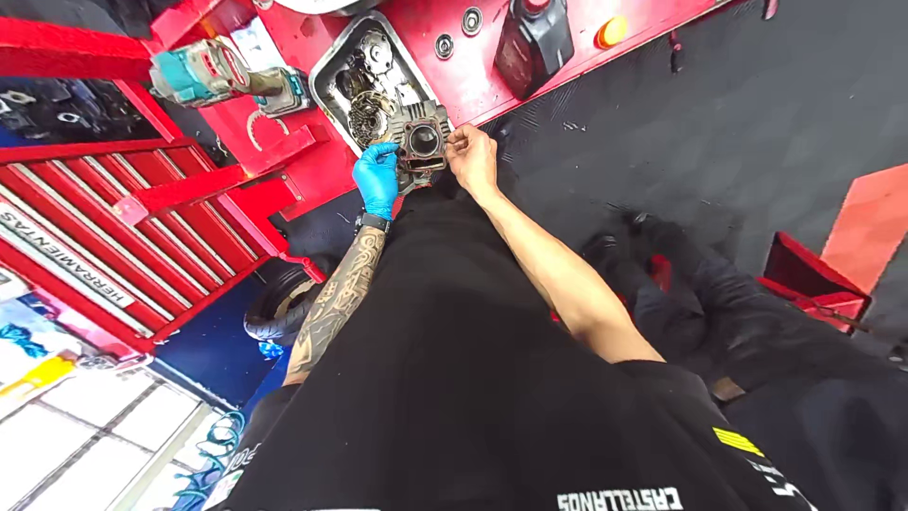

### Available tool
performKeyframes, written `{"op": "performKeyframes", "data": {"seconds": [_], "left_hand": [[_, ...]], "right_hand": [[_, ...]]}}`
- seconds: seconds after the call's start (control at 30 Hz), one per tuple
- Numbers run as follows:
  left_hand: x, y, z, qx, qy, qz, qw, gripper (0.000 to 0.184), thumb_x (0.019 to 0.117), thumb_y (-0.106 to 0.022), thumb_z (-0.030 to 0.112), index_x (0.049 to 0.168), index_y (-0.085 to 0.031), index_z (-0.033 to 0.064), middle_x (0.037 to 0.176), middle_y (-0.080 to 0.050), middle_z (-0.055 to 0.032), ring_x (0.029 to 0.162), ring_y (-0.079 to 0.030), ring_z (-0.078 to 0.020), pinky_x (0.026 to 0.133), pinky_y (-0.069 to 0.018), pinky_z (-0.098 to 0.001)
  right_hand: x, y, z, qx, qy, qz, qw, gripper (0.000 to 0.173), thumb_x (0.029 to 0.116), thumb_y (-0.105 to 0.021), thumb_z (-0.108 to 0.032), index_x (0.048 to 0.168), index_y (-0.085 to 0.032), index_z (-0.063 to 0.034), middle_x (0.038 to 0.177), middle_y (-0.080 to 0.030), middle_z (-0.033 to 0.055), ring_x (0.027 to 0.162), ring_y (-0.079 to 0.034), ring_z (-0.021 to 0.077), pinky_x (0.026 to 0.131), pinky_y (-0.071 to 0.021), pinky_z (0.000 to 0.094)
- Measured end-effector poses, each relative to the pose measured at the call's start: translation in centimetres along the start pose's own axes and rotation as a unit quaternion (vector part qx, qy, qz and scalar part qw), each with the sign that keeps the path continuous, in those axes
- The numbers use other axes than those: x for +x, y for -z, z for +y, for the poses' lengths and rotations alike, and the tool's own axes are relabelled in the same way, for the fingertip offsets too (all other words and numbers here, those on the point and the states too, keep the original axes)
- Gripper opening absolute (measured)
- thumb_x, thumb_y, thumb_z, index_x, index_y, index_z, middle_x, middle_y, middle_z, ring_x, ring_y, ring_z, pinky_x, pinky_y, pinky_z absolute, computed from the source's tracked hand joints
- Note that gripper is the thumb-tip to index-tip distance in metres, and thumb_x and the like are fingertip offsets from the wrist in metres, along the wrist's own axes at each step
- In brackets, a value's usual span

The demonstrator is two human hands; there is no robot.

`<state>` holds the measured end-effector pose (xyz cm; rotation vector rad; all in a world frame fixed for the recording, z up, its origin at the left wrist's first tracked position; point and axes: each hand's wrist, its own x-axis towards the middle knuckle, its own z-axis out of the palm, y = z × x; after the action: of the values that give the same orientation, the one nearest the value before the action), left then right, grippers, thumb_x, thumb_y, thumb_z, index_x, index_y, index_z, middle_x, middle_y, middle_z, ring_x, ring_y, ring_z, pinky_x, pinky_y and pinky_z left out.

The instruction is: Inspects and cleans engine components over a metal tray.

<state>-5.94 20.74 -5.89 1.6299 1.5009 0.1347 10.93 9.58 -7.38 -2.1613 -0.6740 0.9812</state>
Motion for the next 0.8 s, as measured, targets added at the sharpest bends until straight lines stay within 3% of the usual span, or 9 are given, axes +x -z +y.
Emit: {"op": "performKeyframes", "data": {"seconds": [0.17,0.53,0.6,0.67,0.73,0.8], "left_hand": [[-0.2,-0.2,0.0,-0.001,0.003,0.013,1.0,0.017,0.0948,-0.066,0.01,0.108,-0.076,0.011,0.108,-0.075,-0.0043,0.095,-0.071,-0.0103,0.092,-0.0574,-0.0308],[-0.2,-0.7,-0.4,-0.029,0.01,0.027,0.999,0.014,0.0944,-0.068,0.013,0.106,-0.075,0.0095,0.105,-0.074,-0.005,0.09,-0.071,-0.0115,0.088,-0.0581,-0.0322],[-0.3,-0.5,-0.5,-0.038,0.004,0.024,0.999,0.016,0.0951,-0.068,0.014,0.108,-0.075,0.0086,0.105,-0.075,-0.0059,0.09,-0.071,-0.0118,0.088,-0.0584,-0.0321],[-0.8,0.2,-0.6,-0.045,0.003,0.024,0.999,0.019,0.0961,-0.067,0.012,0.113,-0.074,0.0062,0.111,-0.074,-0.0081,0.097,-0.072,-0.0141,0.093,-0.0582,-0.0336],[-1.5,1.3,-1.0,-0.037,0.018,0.027,0.999,0.023,0.0983,-0.064,0.012,0.118,-0.072,0.0039,0.117,-0.073,-0.0121,0.104,-0.071,-0.0194,0.098,-0.0567,-0.039],[-2.5,2.3,-1.5,-0.01,0.046,0.032,0.998,0.024,0.0999,-0.063,0.013,0.12,-0.071,0.0025,0.119,-0.072,-0.0145,0.108,-0.07,-0.0233,0.101,-0.0548,-0.043]], "right_hand": [[0.1,-0.2,0.1,-0.02,0.013,0.006,1.0,0.016,0.0904,-0.067,-0.015,0.104,-0.072,-0.0089,0.09,-0.076,0.0031,0.079,-0.073,0.012,0.074,-0.0616,0.0333],[1.3,1.7,-1.2,-0.133,0.029,-0.009,0.991,0.018,0.0914,-0.064,-0.023,0.104,-0.07,-0.0117,0.088,-0.073,0.0039,0.081,-0.072,0.0206,0.072,-0.0579,0.0469],[0.9,3.4,-2.1,-0.143,0.024,-0.052,0.988,0.022,0.092,-0.064,-0.027,0.107,-0.07,-0.0119,0.091,-0.075,0.0042,0.084,-0.073,0.0215,0.075,-0.0588,0.0491],[0.1,6.2,-4.5,-0.164,0.04,-0.149,0.974,0.031,0.0934,-0.066,-0.032,0.117,-0.069,-0.0126,0.1,-0.075,0.0067,0.092,-0.073,0.0257,0.081,-0.0586,0.0548],[-1.8,9.5,-9.1,-0.208,0.11,-0.247,0.94,0.041,0.0937,-0.069,-0.035,0.128,-0.066,-0.0127,0.112,-0.073,0.0116,0.101,-0.071,0.0322,0.085,-0.0565,0.0607],[-5.9,13.6,-15.8,-0.261,0.233,-0.303,0.887,0.043,0.0919,-0.073,-0.032,0.13,-0.066,-0.0145,0.119,-0.069,0.0134,0.106,-0.068,0.0344,0.082,-0.0567,0.0589]]}}
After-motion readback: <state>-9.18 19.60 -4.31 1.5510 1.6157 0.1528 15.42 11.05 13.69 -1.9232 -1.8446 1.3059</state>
